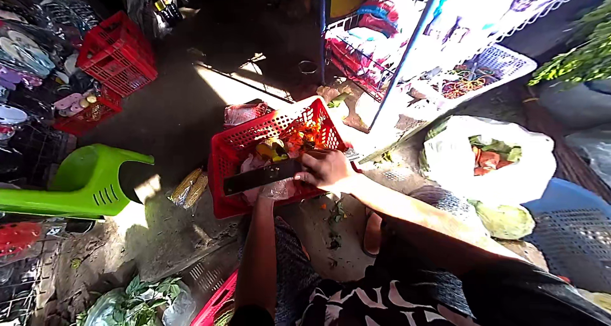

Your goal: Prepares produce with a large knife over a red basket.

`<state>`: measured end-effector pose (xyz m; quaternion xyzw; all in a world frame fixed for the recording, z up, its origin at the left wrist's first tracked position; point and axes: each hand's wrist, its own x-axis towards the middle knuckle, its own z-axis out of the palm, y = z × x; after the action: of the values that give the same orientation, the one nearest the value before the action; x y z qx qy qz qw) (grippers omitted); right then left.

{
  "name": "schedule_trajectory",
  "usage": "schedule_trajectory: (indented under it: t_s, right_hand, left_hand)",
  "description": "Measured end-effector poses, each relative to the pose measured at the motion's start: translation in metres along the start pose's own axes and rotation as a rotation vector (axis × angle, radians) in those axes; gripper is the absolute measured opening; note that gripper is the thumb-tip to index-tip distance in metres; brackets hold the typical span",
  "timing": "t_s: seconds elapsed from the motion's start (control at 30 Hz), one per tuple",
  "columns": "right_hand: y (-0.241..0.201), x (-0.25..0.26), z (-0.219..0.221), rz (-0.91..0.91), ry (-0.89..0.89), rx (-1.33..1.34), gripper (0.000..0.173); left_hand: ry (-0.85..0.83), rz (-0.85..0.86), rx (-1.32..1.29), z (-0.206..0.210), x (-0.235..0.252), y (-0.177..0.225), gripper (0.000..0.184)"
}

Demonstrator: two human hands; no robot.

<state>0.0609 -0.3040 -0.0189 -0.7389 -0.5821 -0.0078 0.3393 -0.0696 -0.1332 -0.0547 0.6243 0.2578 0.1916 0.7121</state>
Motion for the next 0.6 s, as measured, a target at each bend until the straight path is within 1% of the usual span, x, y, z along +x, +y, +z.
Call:
schedule_trajectory:
  t_s: [0.03, 0.1, 0.13, 0.2, 0.23, 0.27, 0.3, 0.37, 0.4, 0.43, 0.5, 0.57, 0.6]
  right_hand:
    - [0.002, -0.001, 0.006, -0.056, 0.044, -0.053, 0.056]
    - [0.011, 0.0, 0.012, -0.071, 0.082, -0.054, 0.053]
    - [0.017, 0.002, 0.01, -0.02, 0.055, -0.012, 0.05]
    - [0.031, 0.006, 0.0, 0.163, -0.037, 0.06, 0.048]
    - [0.035, 0.007, -0.005, 0.227, -0.054, 0.07, 0.05]
    - [0.032, 0.008, -0.009, 0.239, -0.049, 0.081, 0.05]
    - [0.022, 0.008, -0.012, 0.211, -0.043, 0.103, 0.05]
    - [0.009, 0.003, -0.005, 0.064, 0.006, 0.105, 0.054]
    - [0.009, 0.002, 0.003, 0.02, 0.015, 0.089, 0.055]
    - [0.013, 0.002, 0.007, 0.016, 0.009, 0.09, 0.054]
    - [0.025, 0.005, 0.007, 0.119, -0.019, 0.108, 0.051]
    - [0.035, 0.011, -0.001, 0.241, -0.058, 0.083, 0.052]
    - [0.033, 0.014, -0.006, 0.255, -0.069, 0.075, 0.051]
  left_hand:
    - [0.018, 0.008, -0.014, -0.002, 0.001, -0.006, 0.024]
    - [0.004, -0.04, 0.043, 0.008, -0.003, 0.005, 0.023]
    - [-0.036, -0.05, 0.029, 0.018, -0.006, 0.016, 0.029]
    - [-0.188, -0.032, -0.019, 0.027, -0.014, 0.023, 0.044]
    - [-0.215, -0.009, -0.059, 0.029, -0.016, 0.025, 0.046]
    - [-0.204, 0.01, -0.084, 0.03, -0.017, 0.026, 0.044]
    - [-0.18, 0.022, -0.092, 0.03, -0.015, 0.028, 0.042]
    - [-0.12, 0.016, -0.095, 0.031, -0.016, 0.033, 0.034]
    - [-0.115, 0.003, -0.08, 0.03, -0.017, 0.033, 0.031]
    - [-0.114, -0.014, -0.087, 0.029, -0.015, 0.033, 0.03]
    - [-0.158, -0.03, -0.112, 0.028, -0.012, 0.027, 0.029]
    - [-0.187, -0.033, -0.093, 0.029, -0.013, 0.026, 0.04]
    - [-0.186, -0.031, -0.06, 0.03, -0.013, 0.028, 0.044]
